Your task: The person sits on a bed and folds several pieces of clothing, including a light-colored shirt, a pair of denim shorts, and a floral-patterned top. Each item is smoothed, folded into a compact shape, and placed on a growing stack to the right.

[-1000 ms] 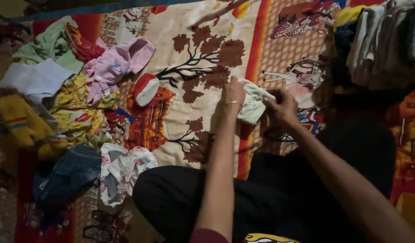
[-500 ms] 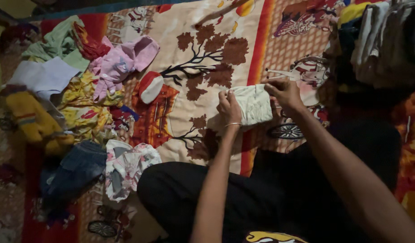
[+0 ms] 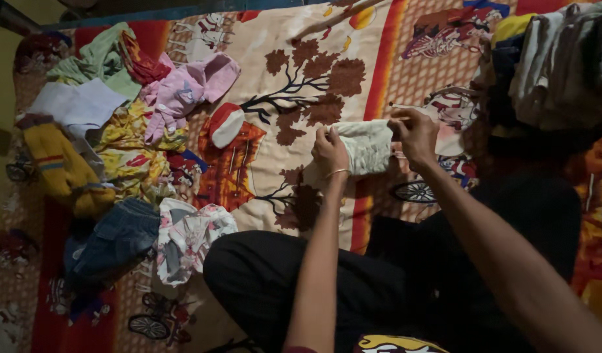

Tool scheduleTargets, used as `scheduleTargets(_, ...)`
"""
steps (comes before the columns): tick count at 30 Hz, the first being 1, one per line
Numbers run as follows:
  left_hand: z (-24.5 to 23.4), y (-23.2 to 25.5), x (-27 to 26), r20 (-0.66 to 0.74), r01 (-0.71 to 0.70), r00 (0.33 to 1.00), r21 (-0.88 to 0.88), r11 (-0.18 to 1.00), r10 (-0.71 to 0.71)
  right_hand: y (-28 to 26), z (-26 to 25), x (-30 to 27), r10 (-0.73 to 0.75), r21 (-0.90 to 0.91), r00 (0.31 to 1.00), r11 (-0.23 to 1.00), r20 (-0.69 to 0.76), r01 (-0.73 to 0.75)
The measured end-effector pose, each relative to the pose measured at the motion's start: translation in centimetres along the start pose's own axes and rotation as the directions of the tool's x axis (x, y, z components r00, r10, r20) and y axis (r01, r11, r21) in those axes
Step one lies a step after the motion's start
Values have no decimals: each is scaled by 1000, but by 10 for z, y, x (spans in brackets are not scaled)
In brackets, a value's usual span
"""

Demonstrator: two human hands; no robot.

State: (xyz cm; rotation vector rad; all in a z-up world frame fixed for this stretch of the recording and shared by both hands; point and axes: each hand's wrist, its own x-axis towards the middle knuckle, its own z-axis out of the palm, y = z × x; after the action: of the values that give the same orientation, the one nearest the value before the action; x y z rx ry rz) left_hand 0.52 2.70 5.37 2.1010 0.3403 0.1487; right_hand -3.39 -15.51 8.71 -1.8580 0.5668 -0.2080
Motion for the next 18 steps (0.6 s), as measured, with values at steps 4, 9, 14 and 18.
scheduleTargets(4, 23, -16, 23, -50, -71, 996, -43, 997, 69, 16, 5, 19, -57, -57, 998, 997, -34, 55)
scheduleTargets(9, 52, -46, 39, 138, 165, 983, -354, 921, -123, 51, 17, 31, 25, -48, 997, 998, -68, -28)
scheduleTargets(14, 66, -63, 36, 45, 131, 991, -500, 856, -125, 73, 21, 34, 2, -118, 993, 993, -122, -17)
scheduleTargets(18, 67, -59, 44, -116, 84, 986, -289, 954, -122, 66, 28, 37, -28, -198, 981, 980, -194, -11)
